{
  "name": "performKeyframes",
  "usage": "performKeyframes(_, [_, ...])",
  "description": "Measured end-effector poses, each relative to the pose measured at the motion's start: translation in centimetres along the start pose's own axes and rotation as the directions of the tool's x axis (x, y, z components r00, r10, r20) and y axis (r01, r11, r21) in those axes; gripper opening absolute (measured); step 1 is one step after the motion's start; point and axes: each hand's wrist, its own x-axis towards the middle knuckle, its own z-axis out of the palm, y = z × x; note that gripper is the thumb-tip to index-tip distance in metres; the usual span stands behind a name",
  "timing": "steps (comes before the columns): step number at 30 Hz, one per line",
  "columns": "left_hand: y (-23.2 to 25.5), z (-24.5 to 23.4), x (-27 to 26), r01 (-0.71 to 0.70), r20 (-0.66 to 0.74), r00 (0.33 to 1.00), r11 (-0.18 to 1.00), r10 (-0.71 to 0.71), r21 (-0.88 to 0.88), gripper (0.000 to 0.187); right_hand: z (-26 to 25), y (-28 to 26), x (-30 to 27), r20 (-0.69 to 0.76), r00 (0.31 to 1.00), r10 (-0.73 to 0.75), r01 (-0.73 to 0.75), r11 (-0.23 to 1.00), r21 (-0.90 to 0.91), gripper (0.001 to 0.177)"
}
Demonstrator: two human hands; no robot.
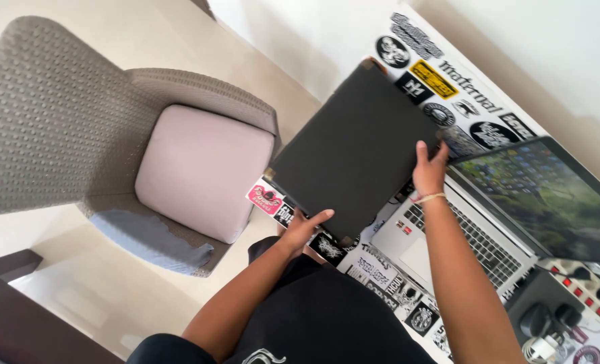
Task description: Setting up a laptop on a desk by connecting the power adapter and opening the device.
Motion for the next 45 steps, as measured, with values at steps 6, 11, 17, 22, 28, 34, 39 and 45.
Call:
performKeyframes(6, [2.5, -0.5, 0.0, 0.054, 0.052, 0.996, 0.952, -0.073, 0.301, 0.09, 1.1, 3.0, 1.5, -0.088, 0.995, -0.05, 0.046, 0.998, -0.049, 0.05])
performKeyframes(11, [4.5, -1.3, -0.8, 0.13, 0.072, 0.978, 0.841, -0.195, 0.525, 0.098, 1.5, 0.4, -0.4, -0.133, 0.991, -0.016, 0.03, 0.994, 0.104, 0.049])
performKeyframes(17, [6.0, -1.4, -1.2, 0.151, 0.11, 0.964, 0.841, -0.241, 0.519, 0.093, 1.5, 4.7, 1.8, -0.195, 0.98, -0.025, 0.055, 0.988, 0.148, 0.043])
performKeyframes(22, [7.1, -1.9, -1.4, 0.147, 0.126, 0.963, 0.858, -0.237, 0.492, 0.09, 1.9, 1.9, -0.1, -0.218, 0.976, -0.026, 0.076, 0.971, 0.226, 0.04])
performKeyframes(28, [5.3, -1.8, 0.1, 0.137, 0.127, 0.97, 0.901, -0.205, 0.411, 0.088, 2.2, 1.2, -0.8, -0.257, 0.966, 0.009, 0.044, 0.979, 0.199, 0.039])
performKeyframes(34, [2.8, -1.6, 1.6, 0.119, 0.103, 0.983, 0.962, -0.149, 0.247, 0.088, 2.5, 0.8, -0.2, -0.267, 0.962, 0.056, -0.014, 0.987, 0.157, 0.048])
performKeyframes(39, [2.4, -1.5, 2.4, 0.138, 0.098, 0.98, 0.948, -0.172, 0.286, 0.094, 2.8, 0.5, -0.5, -0.258, 0.964, 0.061, -0.009, 0.98, 0.196, 0.053])
performKeyframes(45, [2.9, -0.6, 1.6, 0.152, 0.103, 0.979, 0.967, -0.175, 0.203, 0.081, 2.3, 12.8, 2.0, -0.096, 0.822, -0.562, 0.439, 0.731, -0.522, 0.034])
